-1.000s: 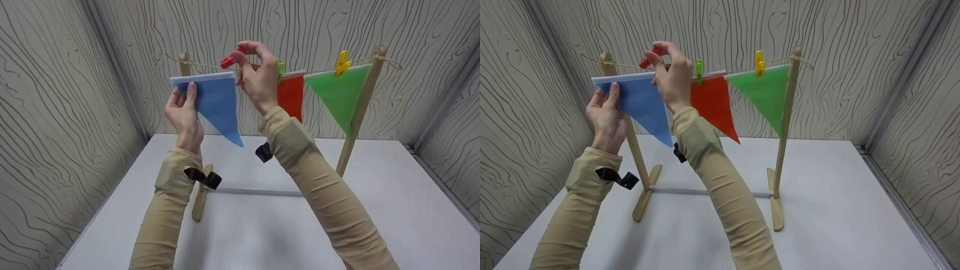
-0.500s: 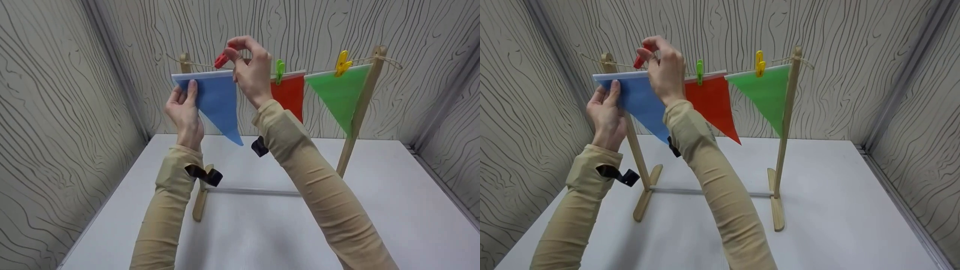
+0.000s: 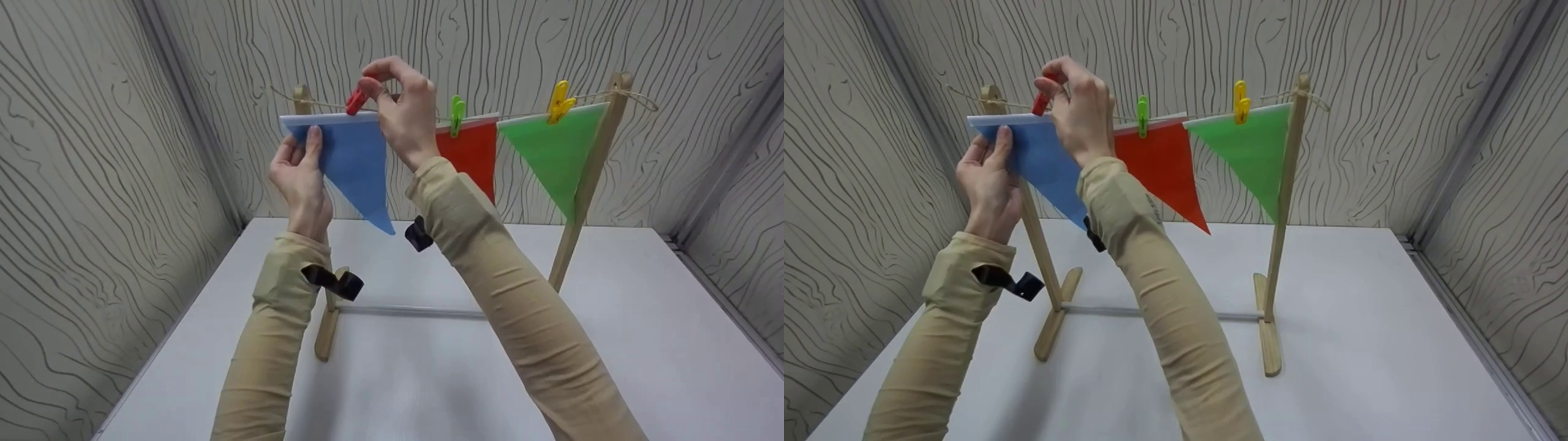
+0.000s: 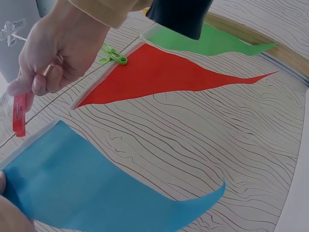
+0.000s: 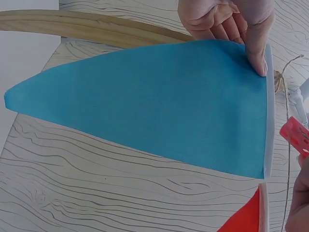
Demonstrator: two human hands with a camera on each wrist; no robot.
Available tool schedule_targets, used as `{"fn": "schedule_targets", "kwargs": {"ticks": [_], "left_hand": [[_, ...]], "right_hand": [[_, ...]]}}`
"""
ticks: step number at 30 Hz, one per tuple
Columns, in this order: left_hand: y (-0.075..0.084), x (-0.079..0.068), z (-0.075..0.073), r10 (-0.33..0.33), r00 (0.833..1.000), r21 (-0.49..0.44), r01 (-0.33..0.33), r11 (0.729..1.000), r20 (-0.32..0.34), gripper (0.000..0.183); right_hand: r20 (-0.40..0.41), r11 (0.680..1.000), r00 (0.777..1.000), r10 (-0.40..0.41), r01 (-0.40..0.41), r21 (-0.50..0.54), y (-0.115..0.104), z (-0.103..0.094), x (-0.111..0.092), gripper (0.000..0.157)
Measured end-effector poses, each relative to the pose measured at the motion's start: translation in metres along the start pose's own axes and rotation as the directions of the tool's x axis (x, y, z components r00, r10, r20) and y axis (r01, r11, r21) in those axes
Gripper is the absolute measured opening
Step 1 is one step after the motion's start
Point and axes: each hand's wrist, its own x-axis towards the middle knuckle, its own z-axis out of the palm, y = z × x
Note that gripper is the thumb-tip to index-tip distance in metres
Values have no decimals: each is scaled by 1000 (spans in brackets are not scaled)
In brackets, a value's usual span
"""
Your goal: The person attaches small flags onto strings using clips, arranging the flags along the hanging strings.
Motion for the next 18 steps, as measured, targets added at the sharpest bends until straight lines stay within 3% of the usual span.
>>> {"fn": "schedule_targets", "kwargs": {"ticks": [18], "left_hand": [[3,2,2,5,999,44,-7,999,40,40]], "right_hand": [[35,998,999,-32,34,-49,-1,1,5,20]]}}
